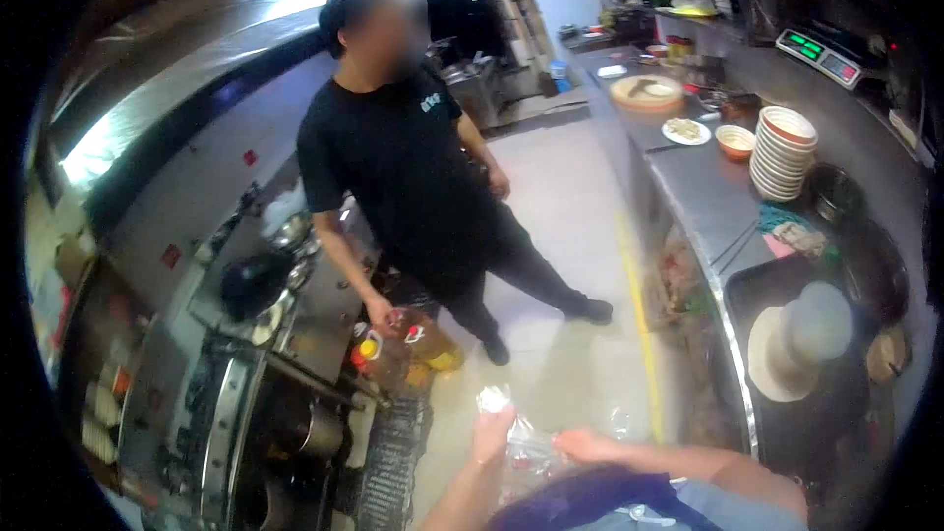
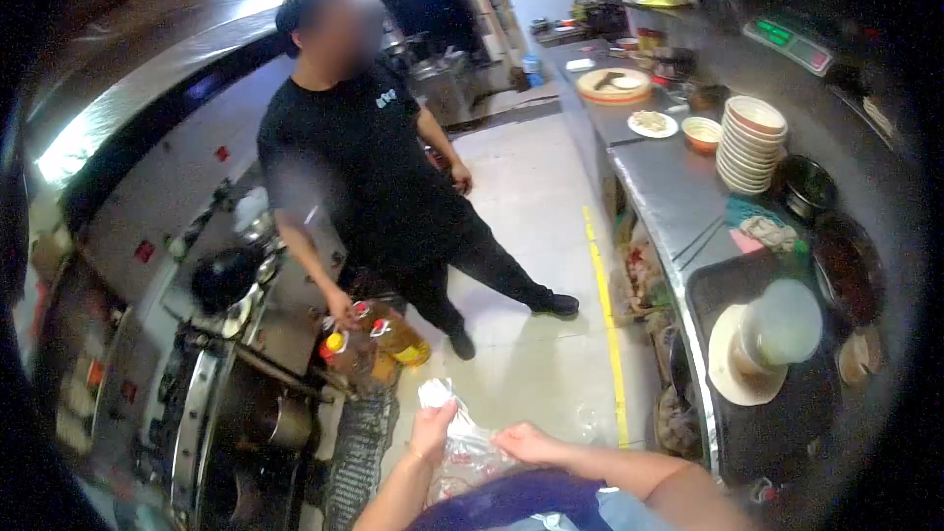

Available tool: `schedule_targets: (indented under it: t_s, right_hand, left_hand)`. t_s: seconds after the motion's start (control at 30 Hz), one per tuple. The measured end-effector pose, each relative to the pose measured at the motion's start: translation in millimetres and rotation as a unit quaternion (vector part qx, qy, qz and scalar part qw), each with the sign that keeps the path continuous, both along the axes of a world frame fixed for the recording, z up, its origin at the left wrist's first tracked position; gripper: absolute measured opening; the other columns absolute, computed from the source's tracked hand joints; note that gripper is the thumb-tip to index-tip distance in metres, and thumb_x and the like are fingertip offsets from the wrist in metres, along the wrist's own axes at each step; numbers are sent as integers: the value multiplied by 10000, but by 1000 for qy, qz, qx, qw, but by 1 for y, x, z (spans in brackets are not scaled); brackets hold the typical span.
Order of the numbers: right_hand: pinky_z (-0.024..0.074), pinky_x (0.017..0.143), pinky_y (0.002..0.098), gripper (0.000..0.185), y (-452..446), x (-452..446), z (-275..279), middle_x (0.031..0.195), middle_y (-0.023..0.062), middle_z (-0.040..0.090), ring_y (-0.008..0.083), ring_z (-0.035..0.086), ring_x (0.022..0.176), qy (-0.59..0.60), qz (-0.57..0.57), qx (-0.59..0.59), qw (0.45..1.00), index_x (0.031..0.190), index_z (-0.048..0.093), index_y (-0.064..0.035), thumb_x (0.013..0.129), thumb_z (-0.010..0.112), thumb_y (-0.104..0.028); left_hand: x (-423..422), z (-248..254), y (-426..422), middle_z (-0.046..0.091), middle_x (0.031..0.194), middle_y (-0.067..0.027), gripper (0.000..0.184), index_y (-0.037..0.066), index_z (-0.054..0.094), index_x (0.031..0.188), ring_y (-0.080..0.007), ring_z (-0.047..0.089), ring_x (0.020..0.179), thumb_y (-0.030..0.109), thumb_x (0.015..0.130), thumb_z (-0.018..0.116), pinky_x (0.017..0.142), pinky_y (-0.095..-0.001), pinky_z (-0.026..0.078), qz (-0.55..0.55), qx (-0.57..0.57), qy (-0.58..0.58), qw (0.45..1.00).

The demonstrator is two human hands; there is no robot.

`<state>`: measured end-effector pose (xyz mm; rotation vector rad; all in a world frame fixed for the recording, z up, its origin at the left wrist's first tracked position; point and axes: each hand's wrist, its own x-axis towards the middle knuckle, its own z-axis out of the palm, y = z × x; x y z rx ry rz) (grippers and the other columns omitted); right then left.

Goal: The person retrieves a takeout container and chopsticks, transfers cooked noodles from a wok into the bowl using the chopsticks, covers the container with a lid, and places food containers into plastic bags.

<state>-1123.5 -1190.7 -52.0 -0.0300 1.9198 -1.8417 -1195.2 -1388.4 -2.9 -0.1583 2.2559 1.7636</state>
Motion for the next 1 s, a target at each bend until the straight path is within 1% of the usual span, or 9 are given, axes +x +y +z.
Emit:
schedule_targets:
  t_s: [0.1,0.2,0.33,0.43,0.5,0.57,0.83,0.97,1.0]
  right_hand:
    - [348,457,217,200,-2,-58,1,628,-30,554,72,446,497,-15,-122,-49,991,800,643,-65,871,579,-241]
    - [342,452,221,152,9,-115,31,660,-25,565,78,453,503,-52,-238,-126,962,813,633,-63,859,596,-203]
    - [327,427,194,106,48,-184,34,688,-1,572,66,468,521,-106,-443,-250,855,831,612,-73,847,617,-178]
    - [336,419,190,130,69,-198,27,686,5,565,65,477,529,-60,-530,-290,794,791,581,-77,848,627,-184]
    - [347,416,191,154,71,-208,89,670,2,552,64,476,528,5,-560,-240,793,769,555,-77,859,618,-185]
    - [354,414,197,140,80,-224,71,682,2,552,65,476,526,59,-556,-287,777,795,552,-66,877,592,-172]
    - [450,595,211,76,208,-270,80,780,32,573,87,529,662,94,-493,-334,798,896,538,-31,900,533,-106]
    - [512,756,349,110,291,-281,84,815,80,606,204,616,774,45,-487,-535,688,925,526,-41,920,452,-123]
    - [512,780,375,127,314,-280,77,816,88,609,224,623,787,31,-472,-586,658,926,523,-44,925,435,-135]
  left_hand:
    - [-91,-8,25,609,881,-61,267,-30,580,970,-139,556,756,183,818,632,679,-274,451,-39,116,-56,991]
    - [-176,-9,57,602,919,-43,312,12,501,1062,-126,572,810,134,814,644,728,-281,468,-115,156,71,979]
    - [-248,37,103,547,1040,-82,376,40,459,1067,-157,513,1005,58,763,677,874,-304,414,-145,-72,388,907]
    - [-251,35,144,563,865,-44,271,66,472,988,-124,563,774,13,784,642,675,-258,478,-309,124,127,934]
    - [-256,20,171,567,808,-33,225,73,483,948,-106,564,695,2,794,631,591,-234,478,-369,203,-50,906]
    - [-263,9,199,575,759,-24,189,77,496,915,-92,560,635,-4,803,625,522,-214,466,-390,253,-143,874]
    - [-319,31,309,614,778,-30,44,58,563,852,-90,566,644,44,844,604,576,-226,490,-305,186,20,934]
    - [-351,66,368,620,967,-71,147,82,537,879,-206,592,915,205,918,469,836,-390,477,-254,412,-295,824]
    - [-357,73,387,609,954,-85,168,88,534,910,-215,580,893,215,935,427,816,-368,469,-199,366,-342,842]
